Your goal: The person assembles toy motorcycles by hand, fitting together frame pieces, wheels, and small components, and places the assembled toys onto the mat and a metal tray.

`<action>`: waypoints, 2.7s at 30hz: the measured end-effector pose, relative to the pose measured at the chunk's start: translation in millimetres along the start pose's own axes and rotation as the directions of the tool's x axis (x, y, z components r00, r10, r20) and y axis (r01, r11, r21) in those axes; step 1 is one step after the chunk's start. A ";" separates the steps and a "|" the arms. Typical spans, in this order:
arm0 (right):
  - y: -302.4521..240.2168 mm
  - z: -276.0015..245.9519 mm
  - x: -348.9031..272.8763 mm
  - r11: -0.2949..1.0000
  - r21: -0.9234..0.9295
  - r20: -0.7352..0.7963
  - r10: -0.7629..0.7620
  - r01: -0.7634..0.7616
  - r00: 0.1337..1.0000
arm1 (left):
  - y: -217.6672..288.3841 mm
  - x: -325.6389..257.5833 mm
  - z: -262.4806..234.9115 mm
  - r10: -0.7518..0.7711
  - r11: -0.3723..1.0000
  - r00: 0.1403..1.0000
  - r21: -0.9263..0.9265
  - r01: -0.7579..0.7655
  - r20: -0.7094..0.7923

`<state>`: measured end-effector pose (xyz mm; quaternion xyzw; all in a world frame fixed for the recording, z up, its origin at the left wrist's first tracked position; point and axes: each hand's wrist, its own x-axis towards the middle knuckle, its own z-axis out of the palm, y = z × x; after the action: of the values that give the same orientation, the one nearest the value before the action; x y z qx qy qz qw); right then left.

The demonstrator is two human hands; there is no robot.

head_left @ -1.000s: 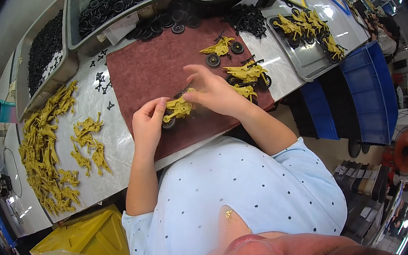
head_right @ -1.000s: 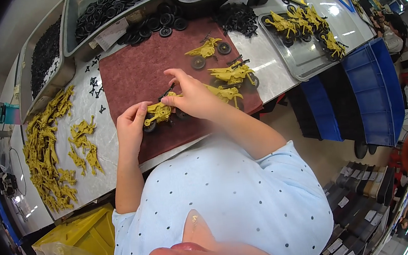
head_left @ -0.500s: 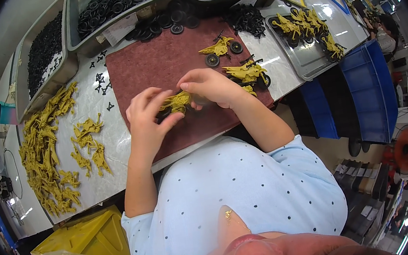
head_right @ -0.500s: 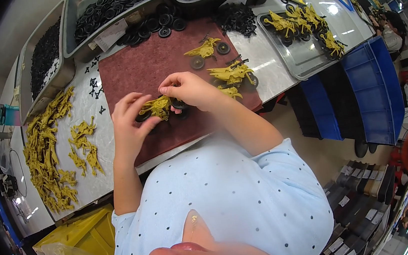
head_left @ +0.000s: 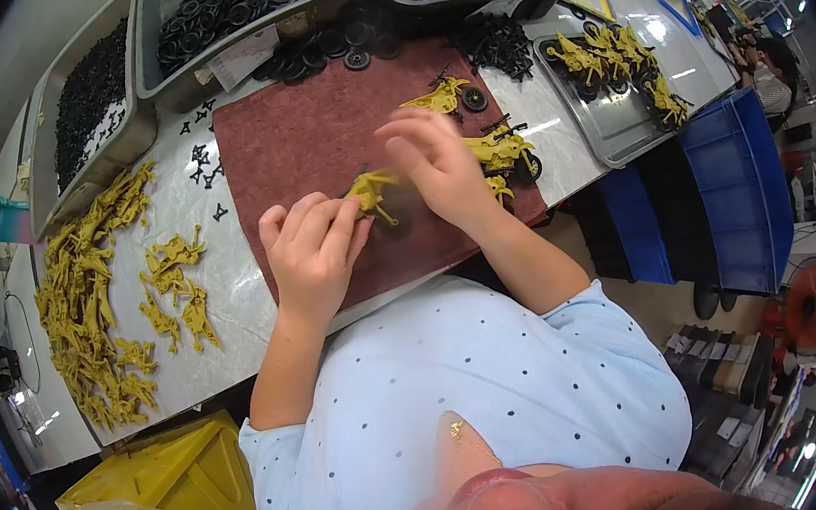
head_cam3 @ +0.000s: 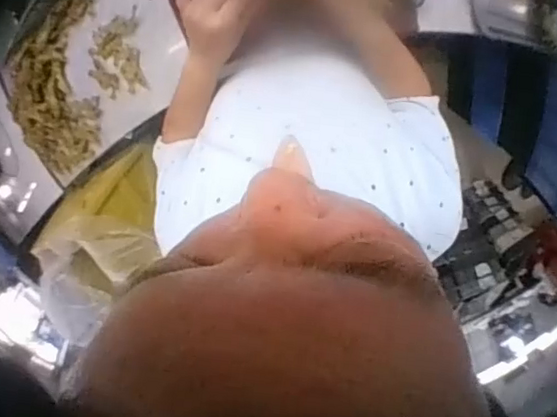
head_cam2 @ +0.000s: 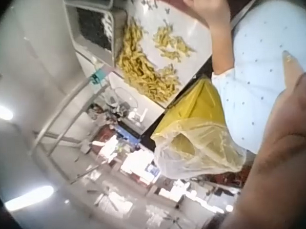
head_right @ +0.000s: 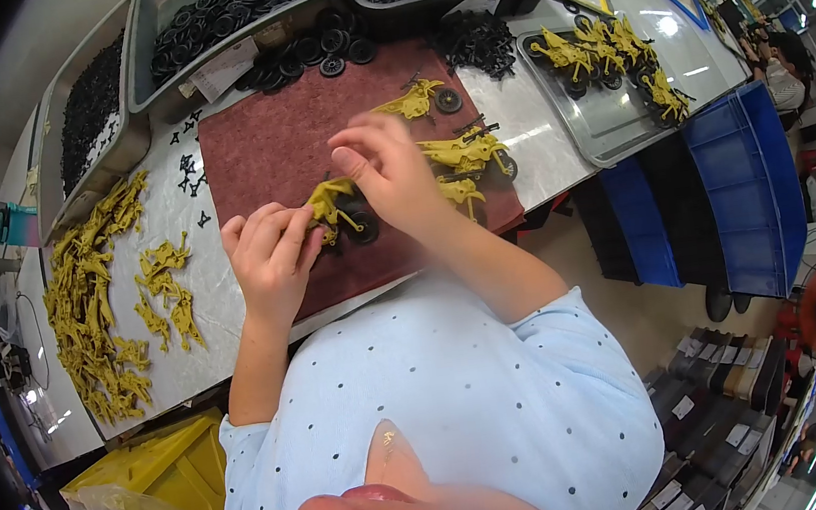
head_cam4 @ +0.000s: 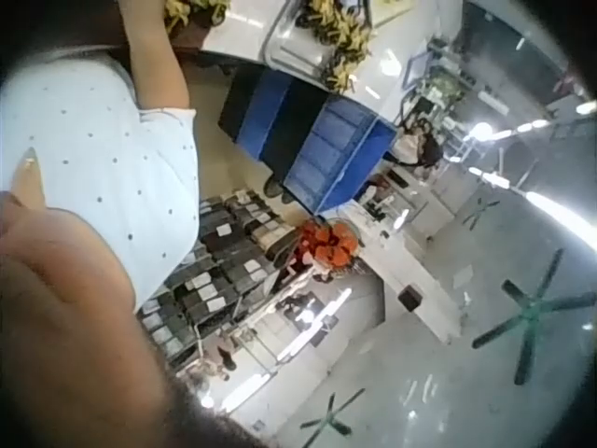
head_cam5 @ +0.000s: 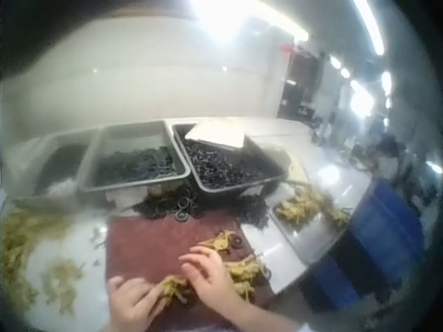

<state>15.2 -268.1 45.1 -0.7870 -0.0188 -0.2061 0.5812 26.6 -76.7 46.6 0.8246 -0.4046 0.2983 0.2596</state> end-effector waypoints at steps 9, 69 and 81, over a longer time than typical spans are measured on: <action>-26.0 2.0 -22.0 0.787 -0.425 0.047 -0.475 0.448 0.879 | 6.2 13.2 -9.2 -0.031 0.996 0.994 0.081 0.040 -0.105; 107.6 -80.3 141.3 0.808 -0.584 0.405 0.374 -0.079 0.834 | -39.5 1.0 -28.4 -0.234 0.971 0.930 0.016 0.240 0.284; 96.0 -95.9 159.6 0.633 -0.734 0.568 0.370 0.248 0.735 | -28.4 87.5 135.4 -0.107 0.993 0.866 0.092 0.071 0.489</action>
<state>158.0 -421.1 36.2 -0.9749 -0.1089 0.1279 0.1460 131.4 -196.9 9.7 0.8999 -0.4079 0.0800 0.1320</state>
